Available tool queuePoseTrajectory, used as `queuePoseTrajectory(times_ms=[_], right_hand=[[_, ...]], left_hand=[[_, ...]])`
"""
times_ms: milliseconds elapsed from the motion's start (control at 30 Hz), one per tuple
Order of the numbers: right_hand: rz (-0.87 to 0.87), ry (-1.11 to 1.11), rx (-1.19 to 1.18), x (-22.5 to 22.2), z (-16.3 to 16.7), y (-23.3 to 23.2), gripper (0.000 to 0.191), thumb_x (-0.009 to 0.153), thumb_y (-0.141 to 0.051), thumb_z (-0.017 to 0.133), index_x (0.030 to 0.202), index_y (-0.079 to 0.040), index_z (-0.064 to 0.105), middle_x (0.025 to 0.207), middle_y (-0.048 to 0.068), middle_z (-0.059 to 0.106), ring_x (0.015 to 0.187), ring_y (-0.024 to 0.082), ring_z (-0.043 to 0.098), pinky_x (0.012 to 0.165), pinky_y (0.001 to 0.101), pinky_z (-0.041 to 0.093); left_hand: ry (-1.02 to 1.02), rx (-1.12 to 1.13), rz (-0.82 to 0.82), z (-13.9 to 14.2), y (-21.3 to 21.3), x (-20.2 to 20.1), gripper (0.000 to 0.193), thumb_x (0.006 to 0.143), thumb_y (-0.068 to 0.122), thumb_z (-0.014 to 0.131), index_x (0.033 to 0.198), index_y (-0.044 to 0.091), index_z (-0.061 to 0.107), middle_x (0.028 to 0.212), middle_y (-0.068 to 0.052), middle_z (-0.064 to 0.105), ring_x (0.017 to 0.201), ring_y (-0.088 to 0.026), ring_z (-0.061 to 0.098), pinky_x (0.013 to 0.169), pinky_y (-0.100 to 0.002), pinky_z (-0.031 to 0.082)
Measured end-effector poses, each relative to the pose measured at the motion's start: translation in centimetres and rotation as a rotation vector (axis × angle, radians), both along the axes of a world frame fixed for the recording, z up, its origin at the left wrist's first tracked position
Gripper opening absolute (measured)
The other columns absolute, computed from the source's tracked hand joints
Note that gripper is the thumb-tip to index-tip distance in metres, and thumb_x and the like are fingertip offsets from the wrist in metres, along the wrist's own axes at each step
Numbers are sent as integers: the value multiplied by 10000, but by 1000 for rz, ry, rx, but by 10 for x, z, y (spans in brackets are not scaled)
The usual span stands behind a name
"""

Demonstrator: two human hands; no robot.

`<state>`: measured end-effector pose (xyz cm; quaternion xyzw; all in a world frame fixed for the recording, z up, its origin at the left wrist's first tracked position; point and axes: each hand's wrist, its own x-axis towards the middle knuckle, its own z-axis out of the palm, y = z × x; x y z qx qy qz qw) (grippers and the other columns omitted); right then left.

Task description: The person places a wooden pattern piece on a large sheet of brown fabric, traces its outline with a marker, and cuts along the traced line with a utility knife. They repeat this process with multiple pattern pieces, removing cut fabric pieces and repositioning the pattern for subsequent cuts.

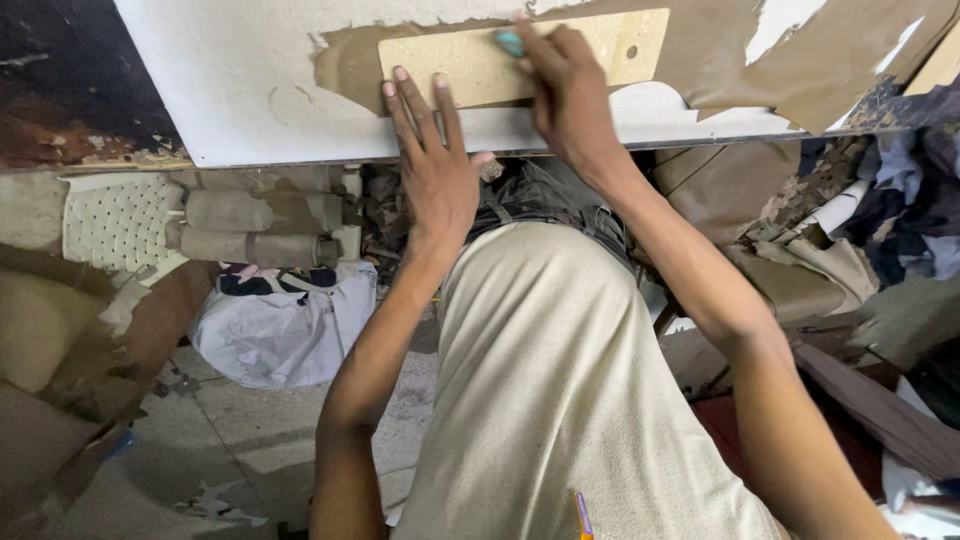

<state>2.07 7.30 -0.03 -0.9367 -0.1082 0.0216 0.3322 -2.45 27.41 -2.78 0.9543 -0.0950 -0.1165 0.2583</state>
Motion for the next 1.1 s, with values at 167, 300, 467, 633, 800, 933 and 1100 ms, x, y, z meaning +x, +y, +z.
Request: queuePoseTrajectory(times_ms=[167, 300, 467, 633, 800, 933, 1100], right_hand=[[426, -191, -95, 56, -15, 57, 575, 869, -10, 765, 1430, -3, 638, 996, 142, 601, 903, 318, 584, 746, 429, 497], [477, -141, -119, 70, -17, 71, 430, 922, -89, 784, 1322, -6, 650, 1126, 137, 656, 964, 307, 615, 775, 431, 510], [504, -140, -196, 65, -24, 49, 418, 865, -45, 746, 1262, -2, 622, 1209, 93, 632, 1127, 295, 608, 909, 401, 549], [449, -149, -347, 45, -13, -60, 514, 828, -54, 772, 1314, 40, 633, 1105, 100, 591, 1007, 298, 559, 798, 362, 538], [330, -287, -425, 27, 15, -190, 439, 870, 87, 687, 1304, 37, 643, 1145, 103, 639, 1006, 275, 559, 801, 355, 532], [90, -252, -341, 0, 13, -207, 320, 902, 110, 662, 1198, -9, 680, 998, 105, 630, 917, 265, 548, 738, 386, 499], [-411, 0, 108, -43, 7, -154, 282, 998, 4, 689, 1278, 24, 710, 764, 104, 600, 609, 200, 477, 532, 336, 352]], left_hand=[[13, 136, 20, 8, -14, -1, 866, 770, 638, 815, 1478, 199, 577, 1645, -366, 46, 1532, -554, 11, 1285, -568, 296], [-46, 145, 81, 9, -16, -4, 842, 742, 633, 792, 1483, 265, 635, 1660, -319, 56, 1552, -494, 11, 1291, -523, 292], [127, 190, 26, 7, -18, -4, 707, 853, 663, 755, 1444, 330, 558, 1704, -319, 39, 1582, -512, 11, 1306, -518, 340], [17, 294, -33, 18, -19, 3, 1019, 850, 697, 704, 1703, 446, 207, 1619, -381, -61, 1497, -565, -28, 1187, -584, 416], [205, 306, -75, 34, -21, 12, 955, 833, 551, 717, 1675, 444, 282, 1594, -405, 2, 1459, -623, 62, 1128, -619, 421], [191, 243, -45, 39, -43, 19, 751, 978, 390, 676, 1660, 258, 390, 1568, -440, 160, 1421, -615, 235, 1115, -598, 434], [97, 66, -189, 34, -119, 33, 520, 1103, 214, 588, 1583, 118, 414, 1527, -351, 348, 1384, -513, 370, 1149, -691, 336]])
